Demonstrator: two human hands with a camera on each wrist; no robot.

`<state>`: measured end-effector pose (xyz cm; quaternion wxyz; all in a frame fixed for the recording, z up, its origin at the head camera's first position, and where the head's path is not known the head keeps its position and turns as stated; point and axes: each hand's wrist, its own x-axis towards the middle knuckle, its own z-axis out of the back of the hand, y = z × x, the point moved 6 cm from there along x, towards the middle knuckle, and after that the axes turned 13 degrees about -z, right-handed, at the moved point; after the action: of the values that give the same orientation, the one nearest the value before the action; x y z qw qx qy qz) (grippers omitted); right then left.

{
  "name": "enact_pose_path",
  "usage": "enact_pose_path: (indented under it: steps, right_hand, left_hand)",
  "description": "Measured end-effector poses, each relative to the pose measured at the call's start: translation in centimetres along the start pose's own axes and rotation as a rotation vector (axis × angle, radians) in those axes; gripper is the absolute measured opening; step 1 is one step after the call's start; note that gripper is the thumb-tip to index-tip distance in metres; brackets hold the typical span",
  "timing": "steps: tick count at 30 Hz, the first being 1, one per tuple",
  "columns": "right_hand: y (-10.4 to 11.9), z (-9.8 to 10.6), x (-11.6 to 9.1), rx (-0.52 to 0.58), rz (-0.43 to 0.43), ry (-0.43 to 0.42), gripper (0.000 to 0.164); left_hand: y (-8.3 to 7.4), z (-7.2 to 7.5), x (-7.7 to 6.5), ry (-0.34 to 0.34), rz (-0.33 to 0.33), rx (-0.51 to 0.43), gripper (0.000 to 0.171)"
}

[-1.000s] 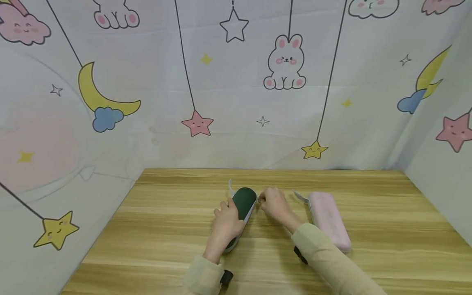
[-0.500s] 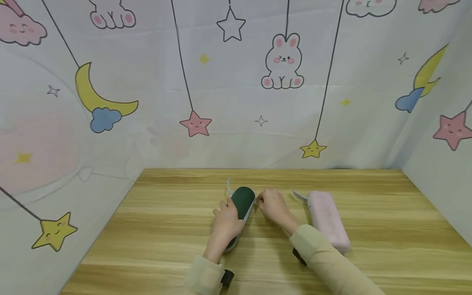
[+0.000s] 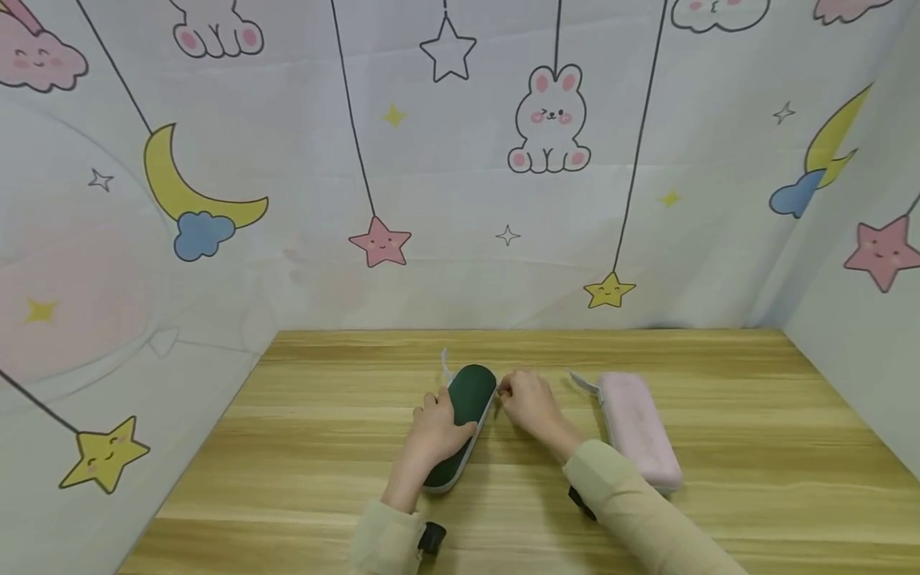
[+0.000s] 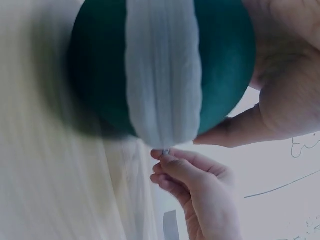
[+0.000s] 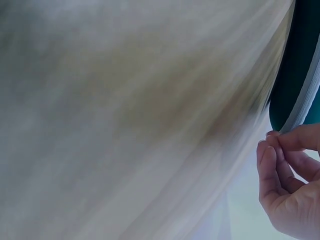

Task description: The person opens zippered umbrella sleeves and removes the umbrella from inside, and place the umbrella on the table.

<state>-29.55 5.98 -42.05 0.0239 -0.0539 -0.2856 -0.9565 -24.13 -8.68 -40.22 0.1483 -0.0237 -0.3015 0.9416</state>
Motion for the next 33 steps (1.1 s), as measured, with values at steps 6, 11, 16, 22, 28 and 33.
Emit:
enact_pose_path:
  steps: [6, 11, 16, 22, 28, 33]
  right_hand:
    - [-0.2, 0.0, 0.1, -0.017, -0.017, -0.012, 0.01]
    - [-0.13, 0.28, 0.09, -0.017, 0.001, -0.028, 0.01]
    - [-0.02, 0.59, 0.15, -0.019, 0.029, -0.039, 0.011]
    - [-0.05, 0.61, 0.28, -0.042, 0.016, -0.025, 0.011]
    - [0.18, 0.63, 0.42, -0.042, 0.026, -0.023, 0.011]
    - [0.23, 0.62, 0.37, -0.037, 0.033, -0.023, 0.011]
  left_hand:
    - [0.49, 0.16, 0.23, 0.005, 0.014, 0.015, 0.079]
    - [0.42, 0.44, 0.27, -0.008, 0.005, 0.025, 0.077]
    - [0.05, 0.73, 0.32, -0.02, -0.017, 0.036, 0.073]
    - [0.01, 0.66, 0.5, -0.023, -0.014, 0.052, 0.073]
    - [0.07, 0.62, 0.48, -0.022, 0.002, 0.065, 0.073]
    - [0.03, 0.62, 0.4, -0.025, 0.003, 0.07, 0.073]
